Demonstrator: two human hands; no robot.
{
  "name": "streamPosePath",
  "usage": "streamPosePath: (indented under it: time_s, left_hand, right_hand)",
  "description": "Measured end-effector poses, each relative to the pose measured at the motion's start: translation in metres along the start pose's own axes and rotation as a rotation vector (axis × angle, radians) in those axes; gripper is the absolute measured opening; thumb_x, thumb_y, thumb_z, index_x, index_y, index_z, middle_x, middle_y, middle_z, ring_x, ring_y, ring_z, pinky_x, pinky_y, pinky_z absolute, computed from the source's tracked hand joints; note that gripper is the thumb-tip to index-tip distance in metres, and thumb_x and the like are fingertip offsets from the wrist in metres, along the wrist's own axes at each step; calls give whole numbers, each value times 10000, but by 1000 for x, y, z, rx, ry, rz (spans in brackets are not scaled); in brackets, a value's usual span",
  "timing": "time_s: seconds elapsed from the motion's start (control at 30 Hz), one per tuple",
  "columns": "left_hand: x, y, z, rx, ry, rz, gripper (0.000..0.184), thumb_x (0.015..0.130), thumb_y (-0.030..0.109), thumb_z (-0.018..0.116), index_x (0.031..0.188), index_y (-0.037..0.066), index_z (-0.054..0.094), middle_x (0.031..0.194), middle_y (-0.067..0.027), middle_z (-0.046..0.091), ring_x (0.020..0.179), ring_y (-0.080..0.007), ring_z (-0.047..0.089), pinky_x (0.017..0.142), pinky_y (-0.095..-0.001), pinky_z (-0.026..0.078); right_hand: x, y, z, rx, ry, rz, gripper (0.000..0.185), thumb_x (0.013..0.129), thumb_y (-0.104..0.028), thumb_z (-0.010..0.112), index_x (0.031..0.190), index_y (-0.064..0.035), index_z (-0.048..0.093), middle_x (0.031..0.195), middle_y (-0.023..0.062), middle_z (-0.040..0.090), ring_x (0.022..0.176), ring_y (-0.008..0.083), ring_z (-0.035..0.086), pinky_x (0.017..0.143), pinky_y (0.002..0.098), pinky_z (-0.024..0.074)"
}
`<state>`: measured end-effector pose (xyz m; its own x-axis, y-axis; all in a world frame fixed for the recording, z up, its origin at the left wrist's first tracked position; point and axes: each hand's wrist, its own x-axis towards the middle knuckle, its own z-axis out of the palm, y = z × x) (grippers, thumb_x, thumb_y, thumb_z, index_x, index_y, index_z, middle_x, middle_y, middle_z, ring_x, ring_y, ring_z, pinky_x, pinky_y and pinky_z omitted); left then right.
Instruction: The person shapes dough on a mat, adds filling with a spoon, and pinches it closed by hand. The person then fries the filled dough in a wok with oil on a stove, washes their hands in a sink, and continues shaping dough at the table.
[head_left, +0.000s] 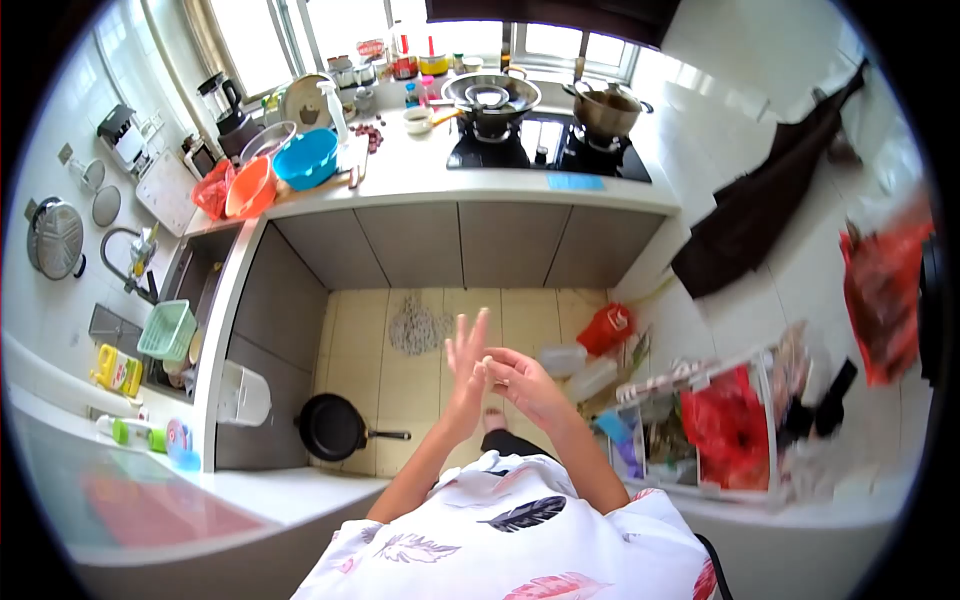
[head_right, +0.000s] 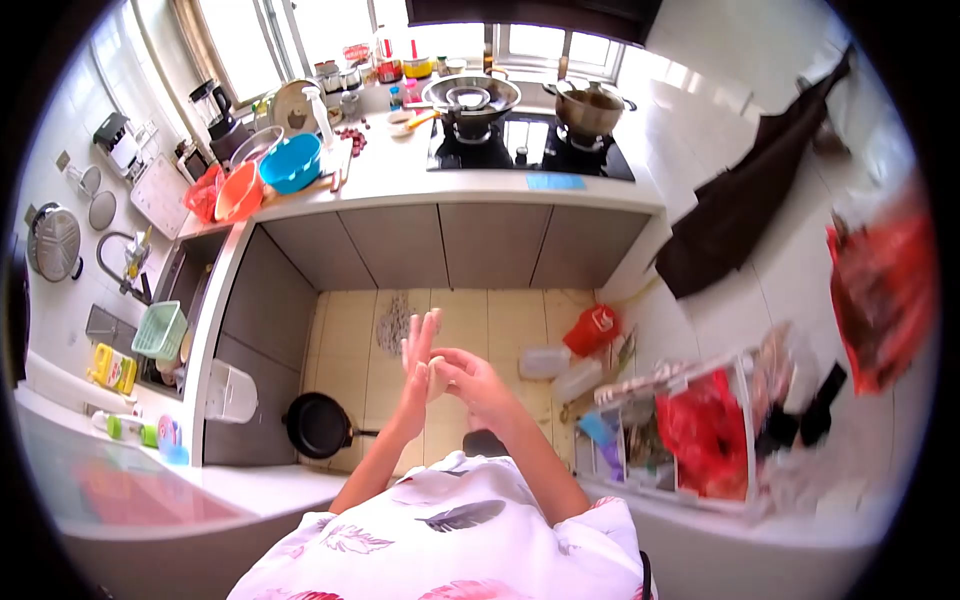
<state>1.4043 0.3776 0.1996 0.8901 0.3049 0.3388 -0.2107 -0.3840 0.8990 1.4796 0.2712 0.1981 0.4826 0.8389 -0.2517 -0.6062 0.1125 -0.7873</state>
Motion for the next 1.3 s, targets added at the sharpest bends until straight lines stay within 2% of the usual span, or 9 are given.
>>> streamPosePath:
  time_s: [0.13,0.3,0.43,0.6,0.77,0.9,1.03,1.13,1.3]
  left_hand:
    - [78,-35,-7,63,183,-9,660,910,527,159,1410,96,134,1462,-97,147,1360,-273,34,1066,-449,-80]
    - [161,-93,-17,-565,308,-261,589,933,466,214,1355,58,256,1385,-106,307,1327,-211,186,1084,-385,79]
    - [263,-147,-85,65,211,-97,324,881,115,469,1191,20,468,1173,-92,509,1110,-198,480,945,-321,364]
    - [442,-194,-173,639,234,161,362,831,139,537,1154,-10,467,1055,-223,520,990,-371,482,888,-404,375]
    - [584,-262,-206,761,68,-8,295,864,273,495,885,-5,591,910,-181,584,870,-348,524,779,-434,409]
    - [625,-242,-157,750,-109,92,480,829,409,535,615,-18,582,696,-190,581,721,-354,564,661,-440,446]
    - [644,-254,-104,1311,-377,-70,720,673,672,547,946,12,640,1087,-163,542,1037,-296,485,874,-469,370]
    - [659,-273,-93,1208,-560,-370,718,643,636,601,1022,27,611,1100,-149,510,1102,-298,427,870,-503,368]
    - [654,-277,-123,1073,-384,-192,605,723,489,615,1069,3,514,1147,-163,447,1085,-331,432,826,-439,431]
  right_hand:
    - [70,-55,-34,-294,-52,3,376,768,-171,681,1078,-9,542,1010,38,577,912,91,544,797,242,438]
    - [146,-97,-61,-423,-18,47,339,742,-141,702,1021,-6,567,923,27,603,851,109,569,764,238,452]
    - [207,-142,-90,-625,145,-118,275,730,-77,677,979,-11,580,917,55,609,857,127,578,753,263,474]
    - [300,-208,-122,-677,274,-227,315,733,-88,676,1019,-22,560,919,35,595,837,105,555,748,243,459]
    - [402,-261,-151,-349,184,-151,333,819,-182,573,1102,-16,519,981,47,568,878,136,559,772,288,479]
    - [469,-259,-184,1,145,-60,297,872,-192,526,1116,-22,516,999,46,562,877,151,563,774,316,485]
    - [496,-260,-191,166,200,-13,262,860,-235,534,1075,-85,538,1021,29,556,917,164,553,755,329,486]
    - [500,-268,-190,190,235,-20,254,857,-212,532,1074,-82,532,1029,32,554,922,166,548,763,320,474]
    - [502,-280,-193,200,259,-46,286,849,-182,538,1096,-43,507,1036,41,548,965,164,532,833,307,444]
